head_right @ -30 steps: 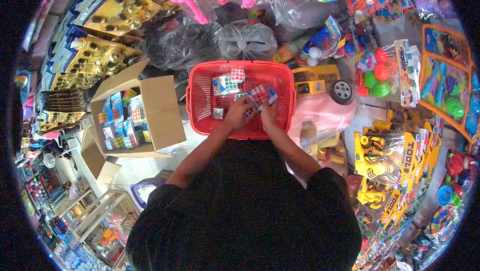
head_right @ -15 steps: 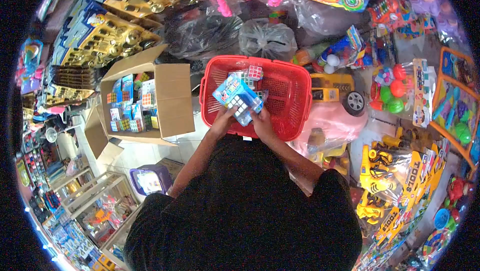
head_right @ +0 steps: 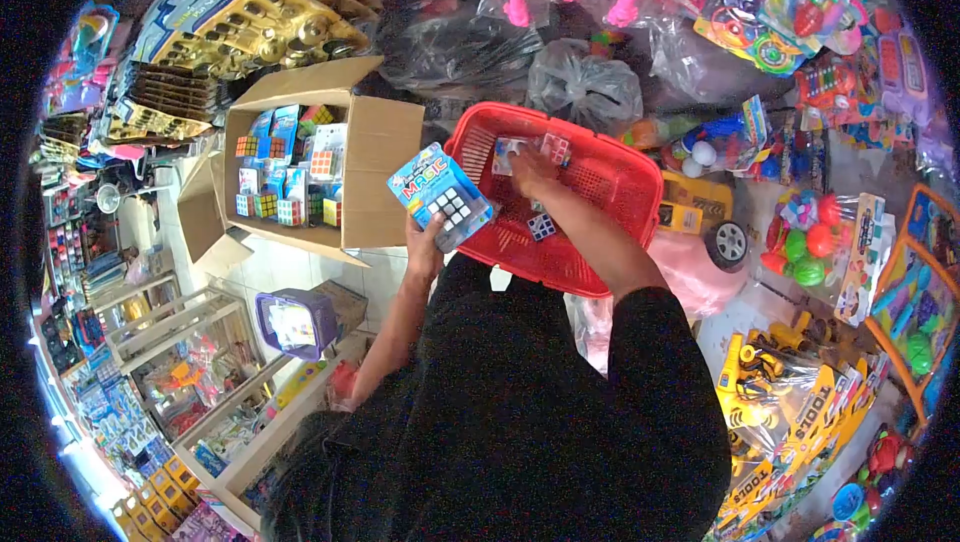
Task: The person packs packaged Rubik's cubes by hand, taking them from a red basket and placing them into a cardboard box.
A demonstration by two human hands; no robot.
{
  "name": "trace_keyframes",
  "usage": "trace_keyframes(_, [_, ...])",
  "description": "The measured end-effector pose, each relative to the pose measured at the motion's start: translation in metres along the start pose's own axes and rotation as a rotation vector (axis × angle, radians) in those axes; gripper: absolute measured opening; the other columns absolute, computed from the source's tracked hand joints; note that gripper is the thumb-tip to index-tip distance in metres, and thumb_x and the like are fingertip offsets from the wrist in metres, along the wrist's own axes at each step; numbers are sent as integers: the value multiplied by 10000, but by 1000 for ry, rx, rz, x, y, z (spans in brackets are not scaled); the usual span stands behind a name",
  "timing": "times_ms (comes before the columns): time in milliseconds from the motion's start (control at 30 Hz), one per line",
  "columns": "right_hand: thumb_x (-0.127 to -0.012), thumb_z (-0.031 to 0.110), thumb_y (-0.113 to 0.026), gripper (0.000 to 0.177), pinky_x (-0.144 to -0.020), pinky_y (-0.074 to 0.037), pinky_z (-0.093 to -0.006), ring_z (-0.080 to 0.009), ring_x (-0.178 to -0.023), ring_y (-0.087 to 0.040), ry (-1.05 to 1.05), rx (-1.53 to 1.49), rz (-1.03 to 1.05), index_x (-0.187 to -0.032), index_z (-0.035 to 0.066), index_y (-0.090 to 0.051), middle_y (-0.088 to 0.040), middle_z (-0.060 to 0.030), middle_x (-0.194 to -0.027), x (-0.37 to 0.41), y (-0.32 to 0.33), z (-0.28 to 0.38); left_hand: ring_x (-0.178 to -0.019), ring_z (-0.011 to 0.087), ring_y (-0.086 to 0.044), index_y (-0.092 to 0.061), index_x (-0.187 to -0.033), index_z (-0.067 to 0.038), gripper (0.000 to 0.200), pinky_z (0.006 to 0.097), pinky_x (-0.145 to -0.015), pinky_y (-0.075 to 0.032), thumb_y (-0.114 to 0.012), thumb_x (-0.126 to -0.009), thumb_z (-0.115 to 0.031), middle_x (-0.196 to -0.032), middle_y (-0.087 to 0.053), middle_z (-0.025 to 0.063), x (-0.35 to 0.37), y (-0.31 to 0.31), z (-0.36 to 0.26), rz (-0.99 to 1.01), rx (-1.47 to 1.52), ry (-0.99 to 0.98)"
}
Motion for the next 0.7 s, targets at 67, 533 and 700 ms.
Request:
trace_keyframes(67, [-777,352,-684,527,-1080,-156,-630,-313,-1339,-320,-79,154,56,-1223,104,-549,-458,-137,-1338,-7,-30,-13,-988,206,-620,-437,-1246,-69,435,393,-863,-534,-638,-861,-89,-1115,-600,82,5,21,8,-77,-66,22])
trace_keyframes(533, [-620,219,-811,716,-968,-251,-652,-276,-1247,-392,-227,-54,-292,-1231,96,-460,-483,-89,-1228,50,28,-38,-1051,207,-585,-402,-1297,-66,469,420,-916,-501,-631,-899,-158,-1165,-568,79,0,15,5,-13,71,8])
trace_keyframes(700, [-650,189,-817,584,-914,-391,-466,-357,-1093,-493,-133,-515,-499,-1100,40,-475,-526,-155,-1127,88,62,-41,-1064,214,-578,-373,-1320,-83,488,425,-919,-498,-619,-899,-114,-1190,-550,85,-15,-13,12,77,64,24])
Point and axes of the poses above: each hand's wrist, its own x-axis away from the middle knuckle, its own y-axis out of the back of the hand, z = x × y, the point moved 9 cm from there along -x, towards the middle knuckle
